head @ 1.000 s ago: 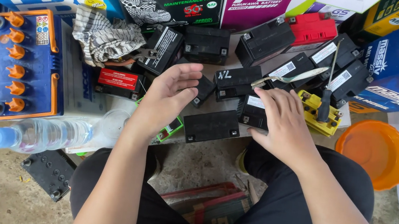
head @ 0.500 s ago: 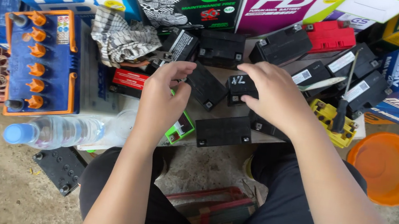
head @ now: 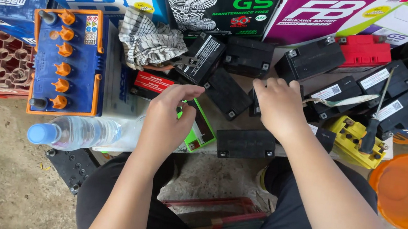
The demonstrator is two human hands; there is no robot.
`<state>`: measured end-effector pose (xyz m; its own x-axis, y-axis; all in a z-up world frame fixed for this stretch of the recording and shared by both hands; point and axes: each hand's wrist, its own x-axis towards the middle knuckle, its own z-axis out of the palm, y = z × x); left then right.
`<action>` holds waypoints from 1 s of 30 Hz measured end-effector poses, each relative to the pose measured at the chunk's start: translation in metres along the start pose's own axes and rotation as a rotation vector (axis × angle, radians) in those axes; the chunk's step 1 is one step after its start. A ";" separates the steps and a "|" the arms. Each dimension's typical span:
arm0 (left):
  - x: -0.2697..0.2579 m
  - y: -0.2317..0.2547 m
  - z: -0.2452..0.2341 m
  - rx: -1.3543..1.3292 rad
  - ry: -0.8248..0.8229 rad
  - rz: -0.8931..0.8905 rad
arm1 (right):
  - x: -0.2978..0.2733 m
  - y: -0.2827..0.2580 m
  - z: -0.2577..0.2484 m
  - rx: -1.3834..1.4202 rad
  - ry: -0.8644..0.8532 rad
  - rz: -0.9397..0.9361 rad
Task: Servicing a lead-acid battery by injecting fluid with a syringe and cleaning it with a brush
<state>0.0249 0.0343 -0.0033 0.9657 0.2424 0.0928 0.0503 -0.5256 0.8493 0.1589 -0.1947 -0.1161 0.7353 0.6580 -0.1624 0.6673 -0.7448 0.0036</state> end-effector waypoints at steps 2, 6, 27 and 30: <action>0.000 0.000 0.002 0.006 -0.003 0.017 | 0.000 -0.003 -0.001 -0.003 0.063 -0.017; 0.000 0.003 0.005 0.027 -0.050 0.058 | -0.002 -0.007 -0.019 0.048 0.045 -0.033; 0.001 0.009 0.014 0.110 -0.173 0.139 | -0.025 -0.003 -0.107 0.175 0.011 -0.025; 0.002 0.005 0.021 0.149 -0.181 0.131 | -0.024 0.006 -0.097 0.162 0.009 -0.026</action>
<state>0.0323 0.0147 -0.0102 0.9956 0.0220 0.0908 -0.0537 -0.6605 0.7489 0.1567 -0.2043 -0.0168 0.7196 0.6776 -0.1516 0.6587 -0.7353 -0.1598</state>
